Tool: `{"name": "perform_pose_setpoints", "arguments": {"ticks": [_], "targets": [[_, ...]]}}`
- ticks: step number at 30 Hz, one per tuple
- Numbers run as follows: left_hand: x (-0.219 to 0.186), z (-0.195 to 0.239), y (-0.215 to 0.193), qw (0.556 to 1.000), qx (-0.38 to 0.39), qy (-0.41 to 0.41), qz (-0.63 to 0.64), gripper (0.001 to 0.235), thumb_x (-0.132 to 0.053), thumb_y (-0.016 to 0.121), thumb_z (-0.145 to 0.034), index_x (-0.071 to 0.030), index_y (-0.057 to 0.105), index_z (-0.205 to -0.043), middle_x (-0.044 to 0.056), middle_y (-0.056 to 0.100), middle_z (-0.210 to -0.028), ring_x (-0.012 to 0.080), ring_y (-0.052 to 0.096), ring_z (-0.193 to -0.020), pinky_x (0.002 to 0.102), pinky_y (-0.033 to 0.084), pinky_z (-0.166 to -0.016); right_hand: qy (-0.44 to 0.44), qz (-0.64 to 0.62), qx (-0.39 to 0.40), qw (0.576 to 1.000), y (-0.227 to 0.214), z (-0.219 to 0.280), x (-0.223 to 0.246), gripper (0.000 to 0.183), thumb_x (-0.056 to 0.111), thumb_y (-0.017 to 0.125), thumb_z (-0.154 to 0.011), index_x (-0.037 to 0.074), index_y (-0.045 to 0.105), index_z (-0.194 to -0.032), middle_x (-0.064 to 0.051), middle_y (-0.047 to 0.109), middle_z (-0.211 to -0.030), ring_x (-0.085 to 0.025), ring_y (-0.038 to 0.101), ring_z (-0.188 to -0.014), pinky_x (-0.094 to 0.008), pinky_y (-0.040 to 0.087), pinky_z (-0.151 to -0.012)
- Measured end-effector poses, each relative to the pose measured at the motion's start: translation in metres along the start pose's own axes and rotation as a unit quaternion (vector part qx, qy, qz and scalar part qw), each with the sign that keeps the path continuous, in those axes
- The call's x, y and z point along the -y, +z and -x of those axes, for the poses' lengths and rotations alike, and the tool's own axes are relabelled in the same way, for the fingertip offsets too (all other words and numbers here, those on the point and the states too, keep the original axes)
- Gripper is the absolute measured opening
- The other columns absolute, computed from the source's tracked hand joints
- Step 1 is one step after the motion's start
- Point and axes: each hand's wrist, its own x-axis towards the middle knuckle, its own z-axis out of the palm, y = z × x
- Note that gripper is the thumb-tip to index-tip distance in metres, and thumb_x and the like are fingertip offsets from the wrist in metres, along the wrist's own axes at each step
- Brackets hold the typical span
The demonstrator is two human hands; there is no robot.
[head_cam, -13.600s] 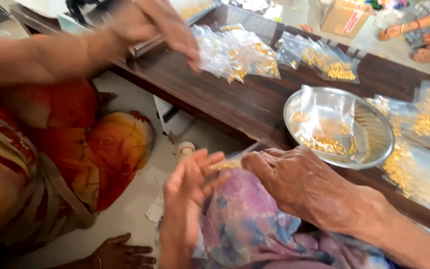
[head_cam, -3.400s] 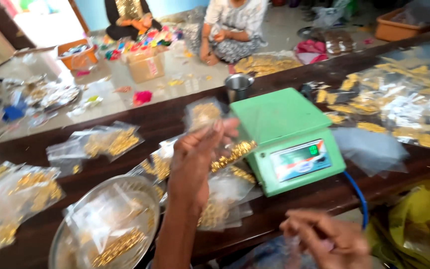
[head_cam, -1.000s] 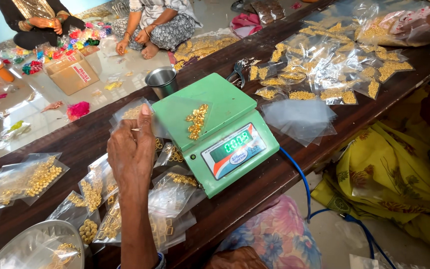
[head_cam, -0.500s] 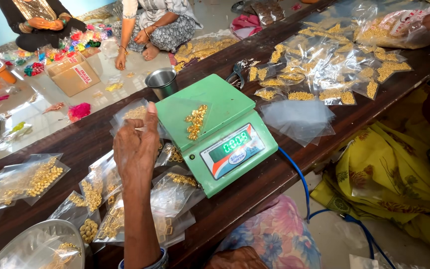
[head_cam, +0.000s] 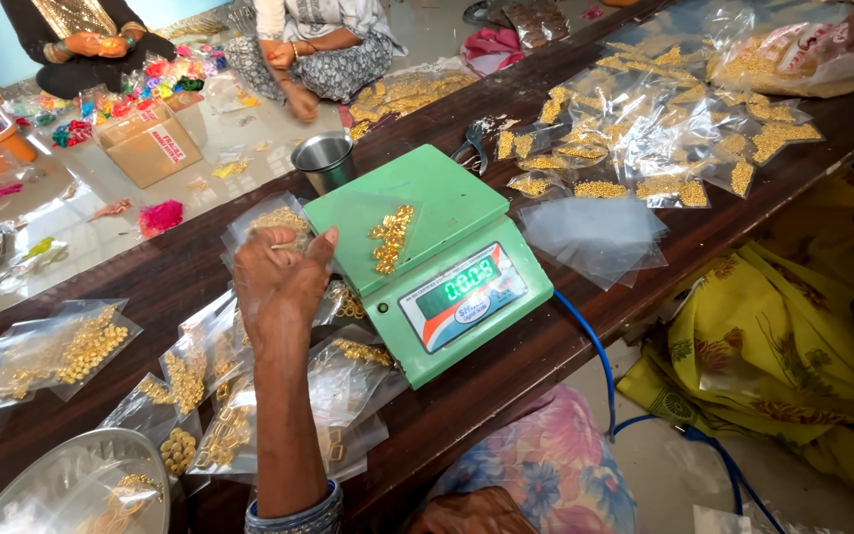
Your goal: The person weighs small gold-colored jewelry components using a digital scale, then places them into clear plastic bags. They repeat this process for multiple batches, occasionally handing a bag to another person. The workspace includes a metal tray and numerous pre-filled bags.
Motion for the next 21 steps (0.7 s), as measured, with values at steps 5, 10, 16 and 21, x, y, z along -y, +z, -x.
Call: {"name": "perform_pose_setpoints", "arguments": {"ticks": [5,10,16,21], "targets": [[-0.011,0.001,-0.005,0.995,0.021,-0.050,0.082,0.044,-0.015,0.084,-0.080,0.007,0.064,-0.113,0.012,0.072,-0.072,0.0143,0.066,-0.054,0.027,0.052,-0.049,-0.034,-0.425,-0.075,0.901,-0.096,0.020,-0.024,0.020,0.013,0.060,-0.103,0.011,0.070,-0.119,-0.003,0.074,-0.108,-0.015,0.068,-0.098,-0.035,0.051,-0.086],[0.012,-0.007,-0.002,0.971,0.069,0.039,0.227,0.037,0.002,0.078,-0.077,0.010,0.064,-0.111,0.011,0.074,-0.073,0.0124,0.062,-0.053,0.025,0.047,-0.048,-0.074,-0.767,-0.143,0.622,-0.230,0.198,0.111,0.017,0.009,0.069,-0.092,0.009,0.076,-0.107,-0.003,0.078,-0.093,-0.014,0.073,-0.082,-0.031,0.056,-0.071],[-0.001,0.005,-0.027,0.953,0.112,0.153,0.237,0.039,0.010,0.065,-0.080,0.004,0.064,-0.119,0.010,0.076,-0.089,0.0077,0.072,-0.075,0.021,0.057,-0.064,-0.125,-0.970,-0.165,0.124,-0.622,0.333,-0.148,0.015,0.003,0.079,-0.079,0.007,0.082,-0.093,-0.004,0.083,-0.076,-0.012,0.079,-0.063,-0.026,0.061,-0.053],[-0.042,0.044,-0.044,0.948,0.109,0.203,0.220,0.028,0.009,0.065,-0.088,0.003,0.065,-0.115,0.010,0.074,-0.089,0.0085,0.069,-0.076,0.021,0.056,-0.065,0.016,-0.948,-0.208,0.239,-0.678,0.312,-0.332,0.052,0.012,0.082,-0.077,0.004,0.064,-0.126,-0.014,0.074,-0.117,-0.021,0.073,-0.104,-0.033,0.060,-0.090]]}}
